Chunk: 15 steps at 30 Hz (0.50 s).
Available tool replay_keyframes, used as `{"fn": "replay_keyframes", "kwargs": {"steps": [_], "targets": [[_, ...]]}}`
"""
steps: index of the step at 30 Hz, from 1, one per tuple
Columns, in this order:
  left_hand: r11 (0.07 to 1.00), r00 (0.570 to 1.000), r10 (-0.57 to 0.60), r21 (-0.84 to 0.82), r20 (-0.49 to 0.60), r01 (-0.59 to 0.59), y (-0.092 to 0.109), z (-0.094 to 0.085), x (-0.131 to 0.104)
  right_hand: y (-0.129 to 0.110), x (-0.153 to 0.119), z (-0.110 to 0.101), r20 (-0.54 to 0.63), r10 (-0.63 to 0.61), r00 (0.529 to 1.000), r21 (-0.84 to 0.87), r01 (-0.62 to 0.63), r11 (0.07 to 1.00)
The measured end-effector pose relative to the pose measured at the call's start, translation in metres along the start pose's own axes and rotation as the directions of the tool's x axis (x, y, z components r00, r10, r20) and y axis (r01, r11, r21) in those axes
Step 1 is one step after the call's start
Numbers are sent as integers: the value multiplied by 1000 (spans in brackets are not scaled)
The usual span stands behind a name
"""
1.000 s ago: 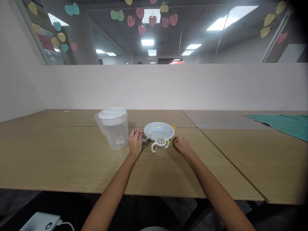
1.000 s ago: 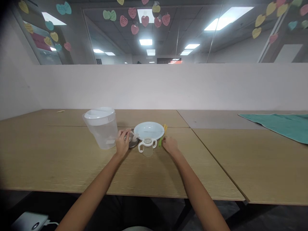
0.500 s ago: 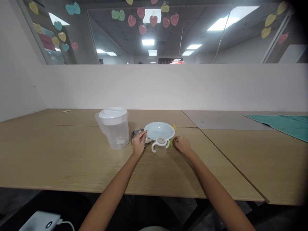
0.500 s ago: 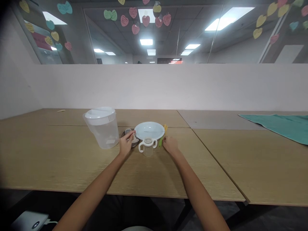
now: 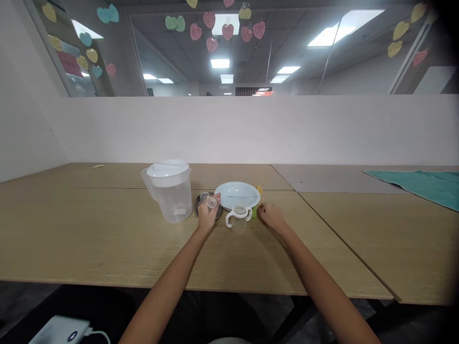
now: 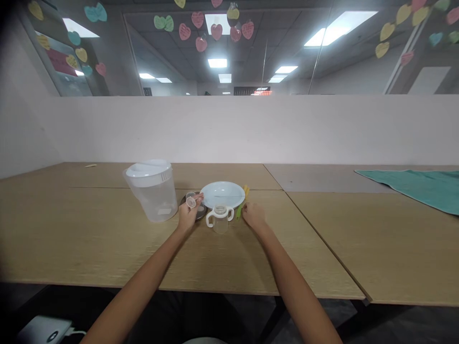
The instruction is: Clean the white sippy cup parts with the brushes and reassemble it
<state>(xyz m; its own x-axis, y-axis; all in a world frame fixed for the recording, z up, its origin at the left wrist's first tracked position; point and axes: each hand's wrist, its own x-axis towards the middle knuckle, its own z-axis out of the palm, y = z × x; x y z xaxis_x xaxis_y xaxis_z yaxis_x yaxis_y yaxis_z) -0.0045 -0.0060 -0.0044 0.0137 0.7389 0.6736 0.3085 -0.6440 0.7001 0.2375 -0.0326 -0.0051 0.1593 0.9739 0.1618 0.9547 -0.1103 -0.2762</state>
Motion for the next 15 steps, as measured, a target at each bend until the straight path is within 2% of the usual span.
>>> {"fn": "replay_keyframes", "kwargs": {"steps": [3, 7, 10, 15], "targets": [[996, 991, 42, 73, 124, -51, 1, 1, -2, 1, 0, 0, -1, 0, 1000, -4, 0, 1000], [953, 964, 92, 260, 248, -158, -4, 6, -2, 1, 1, 2, -10, 17, 1000, 17, -17, 1000], [905, 957, 95, 376, 273, -197, -11, 15, 0, 1, 4, 4, -49, 40, 998, 92, -35, 995], [846, 971, 38, 510, 236, -157, -12, 29, 6, -1, 11, 5, -111, 103, 989, 299, -66, 952]]}}
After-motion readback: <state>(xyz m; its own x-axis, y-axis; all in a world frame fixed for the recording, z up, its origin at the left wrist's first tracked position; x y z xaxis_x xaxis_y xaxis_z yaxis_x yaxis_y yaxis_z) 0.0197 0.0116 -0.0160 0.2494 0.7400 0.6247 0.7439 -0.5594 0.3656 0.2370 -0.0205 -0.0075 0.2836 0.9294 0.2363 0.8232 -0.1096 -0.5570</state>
